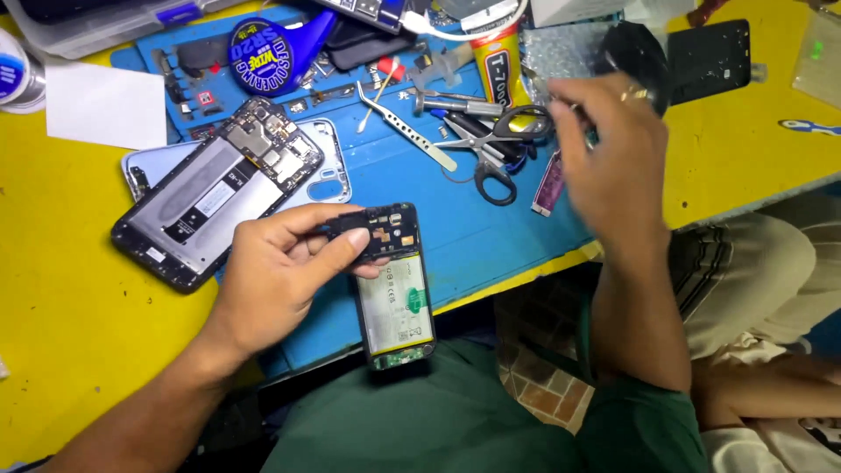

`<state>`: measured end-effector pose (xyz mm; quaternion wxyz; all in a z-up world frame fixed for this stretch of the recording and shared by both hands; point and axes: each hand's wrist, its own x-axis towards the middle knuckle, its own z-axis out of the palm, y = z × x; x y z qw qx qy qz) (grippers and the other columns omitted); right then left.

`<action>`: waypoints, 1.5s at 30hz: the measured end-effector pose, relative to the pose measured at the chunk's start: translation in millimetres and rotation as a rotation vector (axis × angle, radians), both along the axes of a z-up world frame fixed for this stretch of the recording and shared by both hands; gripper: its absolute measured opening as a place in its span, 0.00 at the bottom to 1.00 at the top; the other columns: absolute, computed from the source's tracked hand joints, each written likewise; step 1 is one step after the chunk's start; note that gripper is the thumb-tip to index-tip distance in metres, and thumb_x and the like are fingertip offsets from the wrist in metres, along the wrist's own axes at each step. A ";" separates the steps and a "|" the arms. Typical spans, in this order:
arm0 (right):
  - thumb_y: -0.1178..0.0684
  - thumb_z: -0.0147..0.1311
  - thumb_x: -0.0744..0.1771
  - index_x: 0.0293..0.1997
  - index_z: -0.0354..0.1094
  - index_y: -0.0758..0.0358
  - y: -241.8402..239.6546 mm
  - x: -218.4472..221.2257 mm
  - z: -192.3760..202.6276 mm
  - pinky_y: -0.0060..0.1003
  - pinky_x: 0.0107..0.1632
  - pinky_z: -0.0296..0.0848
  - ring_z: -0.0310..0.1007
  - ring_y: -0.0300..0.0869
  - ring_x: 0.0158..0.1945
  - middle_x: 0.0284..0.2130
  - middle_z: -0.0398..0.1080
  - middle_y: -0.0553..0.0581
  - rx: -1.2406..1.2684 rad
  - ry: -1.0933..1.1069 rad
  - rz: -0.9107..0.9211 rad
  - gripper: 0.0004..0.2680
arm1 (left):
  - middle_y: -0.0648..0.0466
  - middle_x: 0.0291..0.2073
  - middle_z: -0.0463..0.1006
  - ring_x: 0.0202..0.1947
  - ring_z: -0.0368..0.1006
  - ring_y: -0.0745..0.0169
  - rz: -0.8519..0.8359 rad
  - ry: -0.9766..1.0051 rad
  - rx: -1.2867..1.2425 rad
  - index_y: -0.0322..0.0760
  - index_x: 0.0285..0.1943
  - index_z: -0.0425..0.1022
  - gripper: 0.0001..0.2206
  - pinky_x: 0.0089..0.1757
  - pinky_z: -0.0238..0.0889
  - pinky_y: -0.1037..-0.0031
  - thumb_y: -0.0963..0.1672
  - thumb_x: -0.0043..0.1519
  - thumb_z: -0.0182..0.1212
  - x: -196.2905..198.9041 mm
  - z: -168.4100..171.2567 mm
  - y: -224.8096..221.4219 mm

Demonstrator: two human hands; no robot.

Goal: Reassembling a mobile phone by connecting internal components like the motherboard and battery.

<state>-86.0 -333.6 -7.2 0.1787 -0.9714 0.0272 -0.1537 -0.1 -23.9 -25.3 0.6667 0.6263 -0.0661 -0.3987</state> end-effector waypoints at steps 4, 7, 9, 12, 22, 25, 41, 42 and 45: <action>0.60 0.56 0.73 0.60 0.73 0.71 -13.4 19.3 -4.6 0.54 0.52 0.62 0.66 0.56 0.53 0.49 0.72 0.66 -0.069 0.244 -0.125 0.09 | 0.46 0.40 0.81 0.35 0.84 0.55 0.068 -0.026 -0.119 0.20 0.51 0.78 0.11 0.42 0.86 0.70 0.37 0.62 0.61 0.6 12.1 2.3; 0.63 0.61 0.73 0.59 0.77 0.77 -40.2 21.1 -26.2 0.51 0.50 0.67 0.70 0.59 0.46 0.45 0.74 0.69 -0.173 0.121 0.069 0.09 | 0.44 0.41 0.78 0.38 0.84 0.48 0.090 0.028 -0.205 0.18 0.52 0.77 0.12 0.43 0.86 0.67 0.38 0.62 0.60 -0.3 10.3 2.3; 0.62 0.60 0.74 0.60 0.79 0.76 -40.9 19.1 -23.3 0.50 0.49 0.66 0.71 0.57 0.46 0.45 0.75 0.69 -0.184 0.134 0.048 0.09 | 0.41 0.43 0.78 0.41 0.84 0.44 0.110 0.059 -0.237 0.16 0.52 0.77 0.13 0.44 0.86 0.66 0.38 0.62 0.60 0.4 13.8 3.4; 0.65 0.62 0.77 0.62 0.82 0.77 -37.6 9.4 -15.8 0.49 0.52 0.69 0.74 0.56 0.48 0.48 0.79 0.69 -0.209 0.033 0.038 0.07 | 0.39 0.45 0.79 0.46 0.81 0.46 0.119 0.074 -0.282 0.17 0.52 0.77 0.13 0.46 0.85 0.67 0.37 0.62 0.61 0.1 13.0 4.8; 0.68 0.63 0.70 0.52 0.77 0.73 108.8 -7.5 37.3 0.41 0.43 0.72 0.71 0.51 0.38 0.39 0.70 0.67 0.092 -0.002 0.294 0.07 | 0.41 0.45 0.76 0.40 0.82 0.46 0.096 0.068 -0.307 0.16 0.54 0.75 0.12 0.45 0.86 0.67 0.36 0.64 0.58 -1.1 18.1 5.0; 0.66 0.62 0.70 0.52 0.77 0.74 109.9 -1.8 38.6 0.39 0.39 0.72 0.72 0.48 0.34 0.37 0.71 0.66 0.019 -0.019 0.357 0.06 | 0.44 0.43 0.75 0.40 0.81 0.51 0.114 0.078 -0.301 0.18 0.54 0.76 0.12 0.44 0.86 0.68 0.37 0.64 0.58 -3.6 16.2 4.3; 0.65 0.61 0.71 0.53 0.77 0.74 110.9 -1.7 36.4 0.39 0.36 0.69 0.70 0.48 0.32 0.37 0.70 0.65 -0.019 -0.005 0.375 0.06 | 0.44 0.47 0.76 0.41 0.80 0.55 0.074 0.060 -0.256 0.21 0.56 0.76 0.13 0.43 0.86 0.72 0.38 0.64 0.58 -5.4 20.9 6.3; 0.65 0.61 0.71 0.53 0.77 0.74 110.8 -1.5 36.8 0.40 0.36 0.70 0.70 0.49 0.32 0.37 0.70 0.66 -0.018 -0.003 0.379 0.06 | 0.44 0.47 0.75 0.42 0.79 0.55 0.077 0.063 -0.263 0.21 0.56 0.76 0.13 0.43 0.86 0.71 0.38 0.64 0.58 -6.1 20.2 6.4; 0.65 0.60 0.71 0.53 0.76 0.75 111.3 -1.9 39.4 0.41 0.37 0.70 0.71 0.49 0.33 0.37 0.70 0.66 -0.018 0.008 0.381 0.06 | 0.45 0.46 0.74 0.41 0.79 0.55 0.075 0.060 -0.267 0.22 0.56 0.76 0.13 0.43 0.87 0.70 0.38 0.64 0.58 -7.0 20.3 6.7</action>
